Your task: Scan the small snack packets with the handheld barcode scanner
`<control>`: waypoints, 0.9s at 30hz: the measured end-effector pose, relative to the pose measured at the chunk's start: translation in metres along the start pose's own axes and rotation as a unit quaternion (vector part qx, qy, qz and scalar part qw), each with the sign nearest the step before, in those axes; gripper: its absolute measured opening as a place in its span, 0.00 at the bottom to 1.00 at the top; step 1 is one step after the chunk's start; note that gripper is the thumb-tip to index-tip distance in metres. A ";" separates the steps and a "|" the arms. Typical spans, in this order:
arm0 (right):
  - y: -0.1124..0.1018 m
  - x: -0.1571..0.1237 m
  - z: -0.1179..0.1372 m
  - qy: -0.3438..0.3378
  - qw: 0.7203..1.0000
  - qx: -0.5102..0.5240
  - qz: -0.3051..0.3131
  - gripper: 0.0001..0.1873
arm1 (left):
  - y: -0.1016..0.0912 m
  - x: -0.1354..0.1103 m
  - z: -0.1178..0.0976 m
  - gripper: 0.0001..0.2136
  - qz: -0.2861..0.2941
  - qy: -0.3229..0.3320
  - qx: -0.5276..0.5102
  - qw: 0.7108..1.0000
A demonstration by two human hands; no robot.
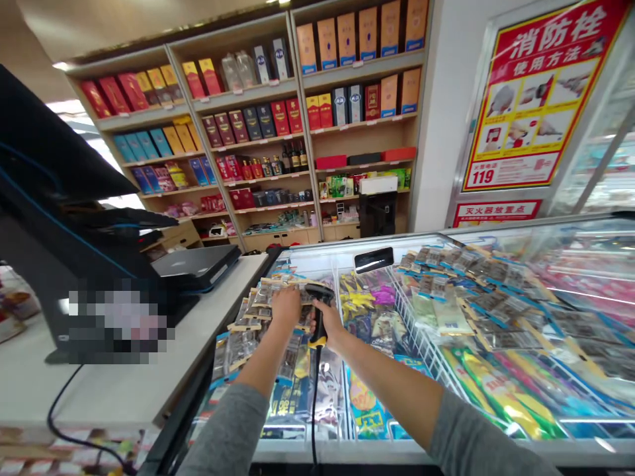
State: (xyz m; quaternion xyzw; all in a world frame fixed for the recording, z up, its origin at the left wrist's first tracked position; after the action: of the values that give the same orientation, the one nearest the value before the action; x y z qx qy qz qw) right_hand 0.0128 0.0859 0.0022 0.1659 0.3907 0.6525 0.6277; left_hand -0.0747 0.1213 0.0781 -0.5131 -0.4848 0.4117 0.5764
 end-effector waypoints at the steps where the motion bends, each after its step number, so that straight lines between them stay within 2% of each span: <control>1: -0.005 -0.004 0.009 -0.001 1.000 0.006 0.009 0.11 | -0.002 0.000 -0.004 0.15 -0.002 0.004 0.000 1.000; 4: -0.031 -0.024 0.049 -0.032 0.998 0.016 0.045 0.12 | -0.010 0.001 -0.023 0.14 -0.021 0.042 -0.010 0.999; 6: -0.059 -0.042 0.085 -0.076 0.996 0.009 0.051 0.15 | -0.015 0.004 -0.043 0.14 -0.036 0.079 -0.028 0.996; 8: -0.096 -0.063 0.127 -0.146 0.989 0.000 0.027 0.17 | -0.016 0.008 -0.072 0.14 -0.042 0.116 -0.061 0.990; 11: -0.157 -0.091 0.187 -0.239 0.970 -0.006 -0.047 0.18 | -0.013 0.018 -0.128 0.13 -0.030 0.174 -0.131 0.976; 15: -0.227 -0.119 0.248 -0.356 0.925 0.026 -0.127 0.21 | -0.003 0.030 -0.222 0.12 -0.003 0.244 -0.217 0.945; 19: -0.269 -0.128 0.274 -0.409 0.894 0.110 -0.142 0.21 | 0.005 0.047 -0.321 0.12 0.005 0.295 -0.290 0.910; 23: -0.285 -0.120 0.284 -0.411 0.880 0.214 -0.105 0.18 | 0.008 0.078 -0.411 0.14 0.014 0.302 -0.352 0.886; 26: -0.297 -0.115 0.289 -0.418 0.863 0.255 -0.119 0.18 | 0.014 0.106 -0.463 0.14 0.045 0.258 -0.363 0.894; 27: -0.298 -0.113 0.292 -0.424 0.869 0.228 -0.112 0.18 | 0.017 0.114 -0.475 0.12 0.059 0.238 -0.355 0.902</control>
State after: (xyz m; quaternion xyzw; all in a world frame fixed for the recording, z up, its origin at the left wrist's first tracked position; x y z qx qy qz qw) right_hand 0.4429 0.0388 0.0060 0.5200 0.2405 0.3375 0.7469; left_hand 0.4135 0.1429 0.0751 -0.7939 -0.4160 0.1112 0.4293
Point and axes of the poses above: each hand's wrist, its own x-axis towards the middle knuckle, its own y-axis out of the palm, z = x × y, the point moved 6 cm from there along x, towards the middle knuckle, and after that the axes turned 7 degrees about z, right-handed, at the moved point
